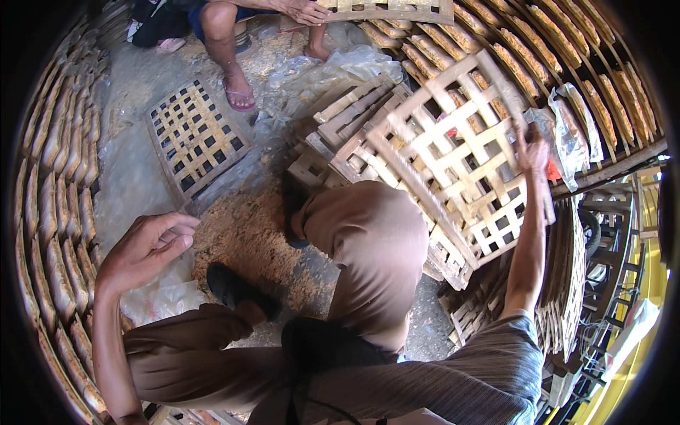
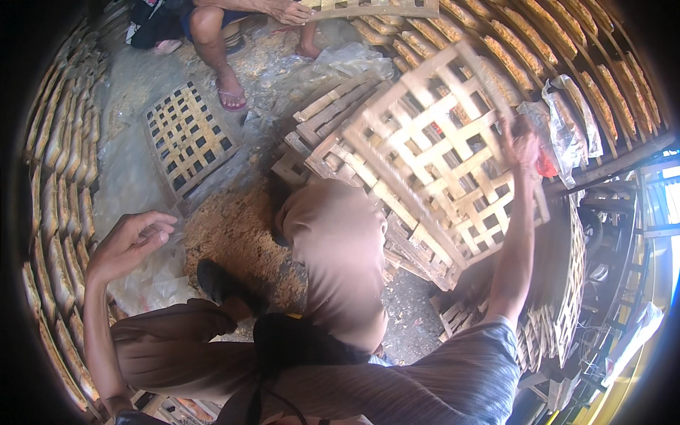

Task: The person assembles a wooden lattice tray by hand, aligning and pressing the frame pieces together. They repeatedly lift and inspect the tray, then place it on the floor and continue adjusting the joints.

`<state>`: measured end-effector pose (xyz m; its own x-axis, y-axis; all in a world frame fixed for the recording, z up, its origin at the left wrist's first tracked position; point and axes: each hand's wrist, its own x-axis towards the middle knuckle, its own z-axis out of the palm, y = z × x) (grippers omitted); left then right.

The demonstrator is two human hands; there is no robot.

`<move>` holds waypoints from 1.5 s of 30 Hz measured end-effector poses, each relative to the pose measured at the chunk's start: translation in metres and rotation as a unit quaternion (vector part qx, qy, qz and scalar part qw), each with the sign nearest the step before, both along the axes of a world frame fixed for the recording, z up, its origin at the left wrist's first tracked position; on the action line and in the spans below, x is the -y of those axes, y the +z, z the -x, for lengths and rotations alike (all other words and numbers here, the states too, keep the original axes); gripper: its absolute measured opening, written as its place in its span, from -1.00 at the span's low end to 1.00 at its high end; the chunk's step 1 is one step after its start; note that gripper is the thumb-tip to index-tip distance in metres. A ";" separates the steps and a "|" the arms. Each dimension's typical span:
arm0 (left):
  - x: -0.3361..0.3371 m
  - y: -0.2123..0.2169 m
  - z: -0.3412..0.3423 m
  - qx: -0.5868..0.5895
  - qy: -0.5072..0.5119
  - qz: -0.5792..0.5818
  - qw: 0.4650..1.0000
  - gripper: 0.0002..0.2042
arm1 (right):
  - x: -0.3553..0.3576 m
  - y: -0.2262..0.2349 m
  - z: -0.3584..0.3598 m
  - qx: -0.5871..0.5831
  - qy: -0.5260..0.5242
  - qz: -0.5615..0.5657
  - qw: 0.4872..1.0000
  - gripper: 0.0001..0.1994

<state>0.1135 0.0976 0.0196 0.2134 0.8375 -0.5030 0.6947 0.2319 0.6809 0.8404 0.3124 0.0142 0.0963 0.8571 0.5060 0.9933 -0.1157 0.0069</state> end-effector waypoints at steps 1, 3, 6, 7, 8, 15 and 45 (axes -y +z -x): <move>-0.002 0.001 -0.002 0.002 -0.002 -0.004 1.000 -0.68 | 0.012 0.021 0.013 0.029 0.032 -0.091 0.995 -0.19; 0.004 0.010 -0.003 0.001 0.011 0.000 1.000 -0.68 | 0.019 0.054 0.040 0.037 0.052 -0.086 0.994 -0.26; 0.004 0.004 -0.001 0.026 0.000 -0.024 0.999 -0.68 | 0.051 0.089 0.080 0.118 0.051 -0.111 0.985 -0.26; 0.009 -0.002 0.004 0.026 -0.007 -0.046 0.999 -0.69 | 0.046 0.073 0.081 0.100 0.044 -0.070 0.992 -0.28; 0.009 -0.009 0.009 0.040 -0.023 -0.073 0.996 -0.69 | 0.048 0.070 0.083 0.097 0.029 -0.031 0.994 -0.31; 0.012 -0.001 0.003 0.045 -0.007 -0.114 0.992 -0.83 | 0.054 0.054 0.114 0.054 0.065 -0.115 0.990 -0.44; 0.027 0.015 -0.001 0.076 0.068 -0.149 0.983 -0.82 | -0.025 -0.057 0.174 -0.381 0.223 0.116 0.890 -0.60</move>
<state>0.1143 0.0703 0.0344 0.1422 0.9692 -0.2011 0.5561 0.0899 0.8263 0.6668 0.3375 -0.0430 -0.0406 0.9689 0.2441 0.6667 0.2083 -0.7156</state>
